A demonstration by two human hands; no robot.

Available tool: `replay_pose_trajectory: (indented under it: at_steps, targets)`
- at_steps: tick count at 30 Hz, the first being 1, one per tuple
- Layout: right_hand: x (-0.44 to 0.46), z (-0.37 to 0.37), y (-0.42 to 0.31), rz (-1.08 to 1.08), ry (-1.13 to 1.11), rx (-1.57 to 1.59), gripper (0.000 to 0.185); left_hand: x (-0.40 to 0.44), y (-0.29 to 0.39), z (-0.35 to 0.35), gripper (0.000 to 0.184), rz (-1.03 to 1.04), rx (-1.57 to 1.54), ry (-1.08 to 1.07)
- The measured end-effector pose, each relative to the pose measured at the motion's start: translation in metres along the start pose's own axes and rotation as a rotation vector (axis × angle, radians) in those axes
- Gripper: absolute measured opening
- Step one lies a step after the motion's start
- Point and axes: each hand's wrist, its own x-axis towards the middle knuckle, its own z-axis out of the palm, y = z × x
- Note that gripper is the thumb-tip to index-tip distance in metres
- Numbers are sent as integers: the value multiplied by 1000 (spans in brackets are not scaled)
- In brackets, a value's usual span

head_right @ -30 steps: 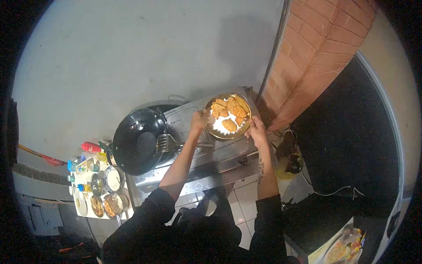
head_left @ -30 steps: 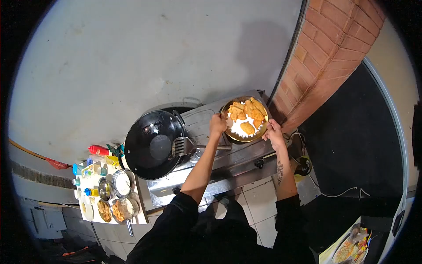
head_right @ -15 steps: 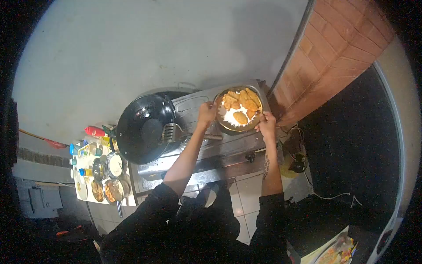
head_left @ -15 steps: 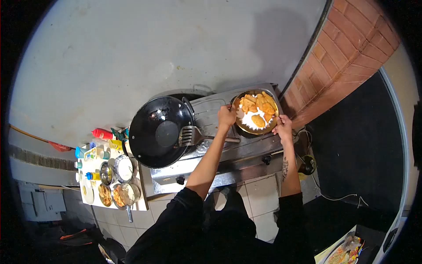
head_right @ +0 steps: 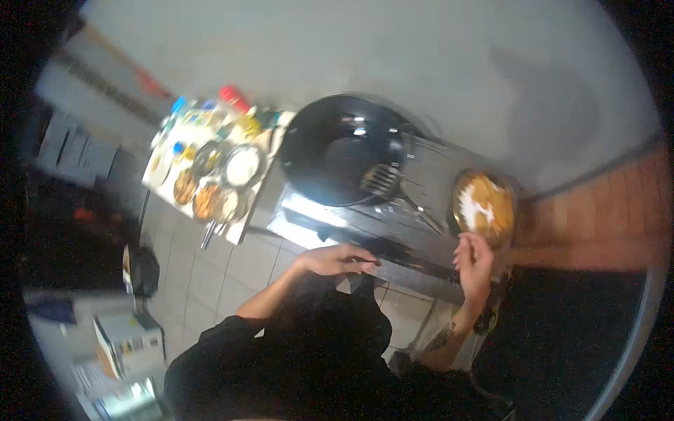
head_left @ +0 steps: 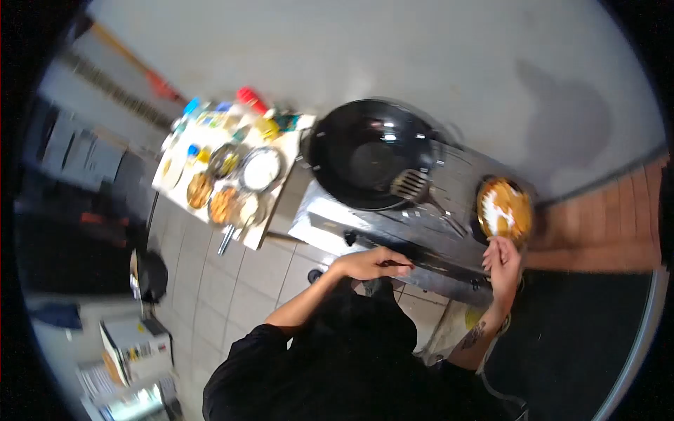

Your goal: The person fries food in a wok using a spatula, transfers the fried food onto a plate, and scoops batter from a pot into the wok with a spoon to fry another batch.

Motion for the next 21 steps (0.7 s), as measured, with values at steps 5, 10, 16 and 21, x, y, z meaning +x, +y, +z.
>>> replay_pose_trajectory:
  at_steps: [5, 10, 16, 21]
  targets:
    - [6, 121, -46, -64, -848, -2, 16, -129, -44, -18, 40, -58, -333, 674]
    - [-4, 267, -34, -114, -1237, -87, 16, -241, -85, -5, 34, -98, -267, 1442]
    - [-28, 415, -10, -108, -1332, -211, 24, -341, -138, -18, 31, -322, -69, 1913]
    - [-45, 542, 29, 234, -1228, -108, 39, -403, -232, -77, 44, -645, 368, 1628]
